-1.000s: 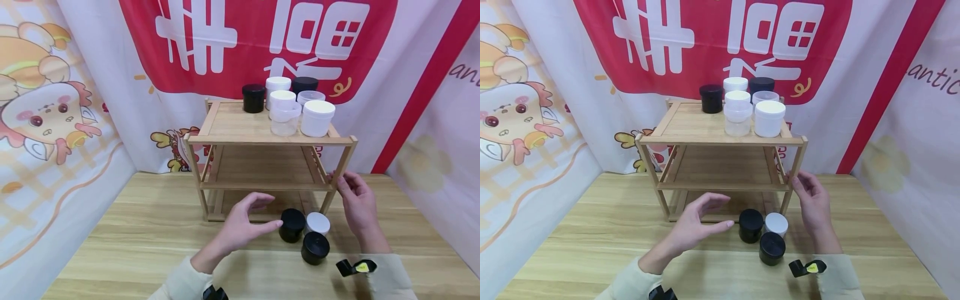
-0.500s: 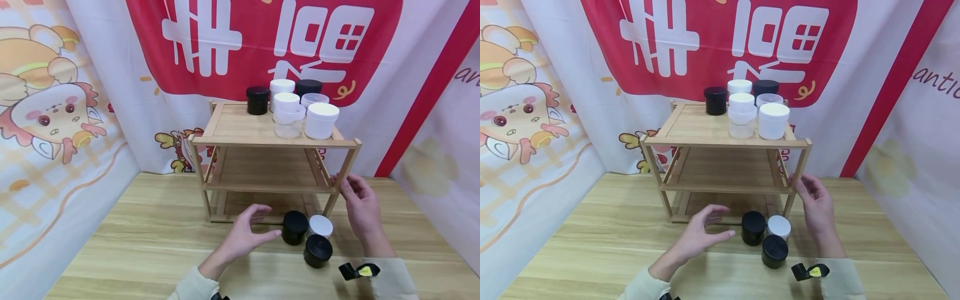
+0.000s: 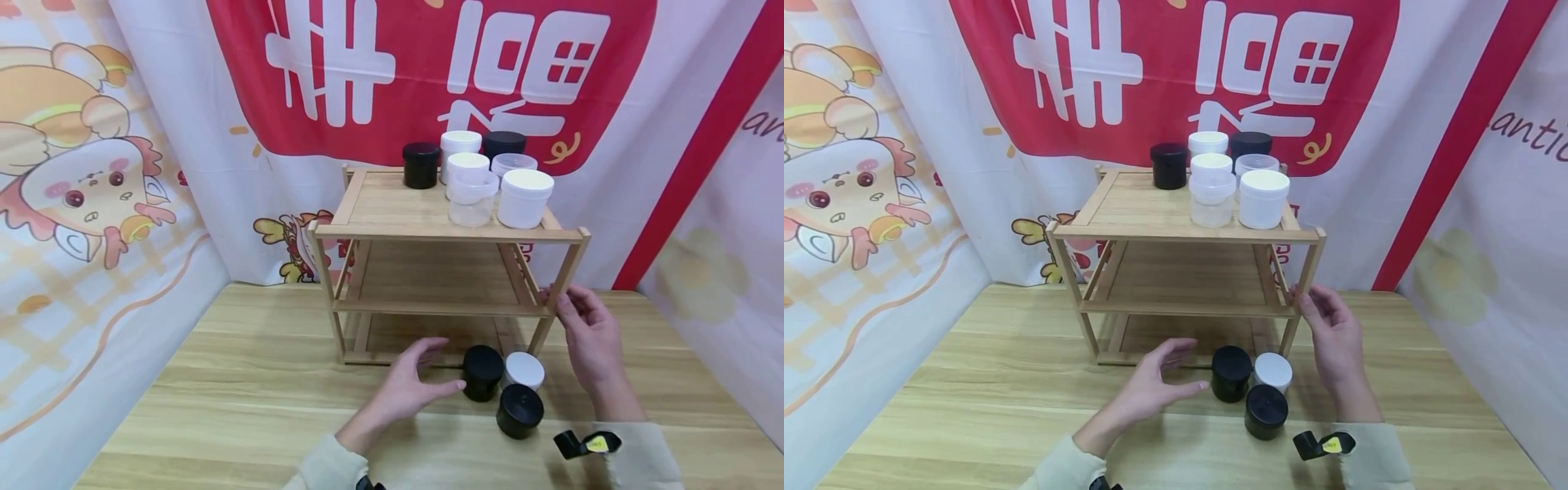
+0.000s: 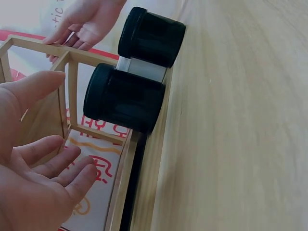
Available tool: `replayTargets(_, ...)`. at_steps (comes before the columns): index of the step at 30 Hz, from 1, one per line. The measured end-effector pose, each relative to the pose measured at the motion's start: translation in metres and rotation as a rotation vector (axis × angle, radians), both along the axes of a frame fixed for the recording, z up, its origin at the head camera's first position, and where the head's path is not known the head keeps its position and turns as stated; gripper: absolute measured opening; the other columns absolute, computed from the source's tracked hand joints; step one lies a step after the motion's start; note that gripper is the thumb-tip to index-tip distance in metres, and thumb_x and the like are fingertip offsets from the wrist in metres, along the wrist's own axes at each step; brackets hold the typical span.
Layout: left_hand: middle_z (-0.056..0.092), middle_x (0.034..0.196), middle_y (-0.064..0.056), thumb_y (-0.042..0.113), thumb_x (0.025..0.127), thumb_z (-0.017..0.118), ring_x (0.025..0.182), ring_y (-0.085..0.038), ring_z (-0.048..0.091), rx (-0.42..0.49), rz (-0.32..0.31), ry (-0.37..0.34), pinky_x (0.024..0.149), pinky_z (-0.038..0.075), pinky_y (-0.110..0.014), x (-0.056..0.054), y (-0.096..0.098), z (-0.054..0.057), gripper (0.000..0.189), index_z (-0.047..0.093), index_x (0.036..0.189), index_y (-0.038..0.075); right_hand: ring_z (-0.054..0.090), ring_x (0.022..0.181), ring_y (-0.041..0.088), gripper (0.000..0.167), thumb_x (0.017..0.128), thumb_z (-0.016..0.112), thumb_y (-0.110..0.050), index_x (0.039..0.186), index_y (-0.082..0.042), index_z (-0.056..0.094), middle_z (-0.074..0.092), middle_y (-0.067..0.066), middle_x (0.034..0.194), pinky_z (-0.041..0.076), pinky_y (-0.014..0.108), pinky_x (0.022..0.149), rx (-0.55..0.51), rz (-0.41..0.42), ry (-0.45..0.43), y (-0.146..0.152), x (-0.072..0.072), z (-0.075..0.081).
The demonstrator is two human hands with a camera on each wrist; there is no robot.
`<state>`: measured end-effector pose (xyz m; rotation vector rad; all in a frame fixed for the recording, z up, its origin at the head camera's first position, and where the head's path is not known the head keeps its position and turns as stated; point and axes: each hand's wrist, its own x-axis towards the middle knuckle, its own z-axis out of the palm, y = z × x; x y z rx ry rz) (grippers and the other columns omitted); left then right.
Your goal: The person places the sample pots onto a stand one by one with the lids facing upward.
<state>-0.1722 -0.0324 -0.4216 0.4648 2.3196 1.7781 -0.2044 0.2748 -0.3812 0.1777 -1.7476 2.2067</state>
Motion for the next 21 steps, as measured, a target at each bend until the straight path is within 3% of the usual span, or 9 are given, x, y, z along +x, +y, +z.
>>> replayTargets(21, 0.057, 0.156, -0.019, 0.028, 0.087, 0.091, 0.142, -0.043, 0.057, -0.035, -0.013, -0.027, 0.121, 0.047, -0.058, -0.009, 0.025, -0.013, 0.08, 0.053, 0.154, 0.006, 0.073, 0.116, 0.01, 0.035, 0.108, 0.063, -0.016, 0.141, -0.003, 0.064, 0.073, 0.001, 0.124, 0.055, 0.015, 0.105, -0.027, 0.001, 0.016, -0.002, 0.0, 0.002)
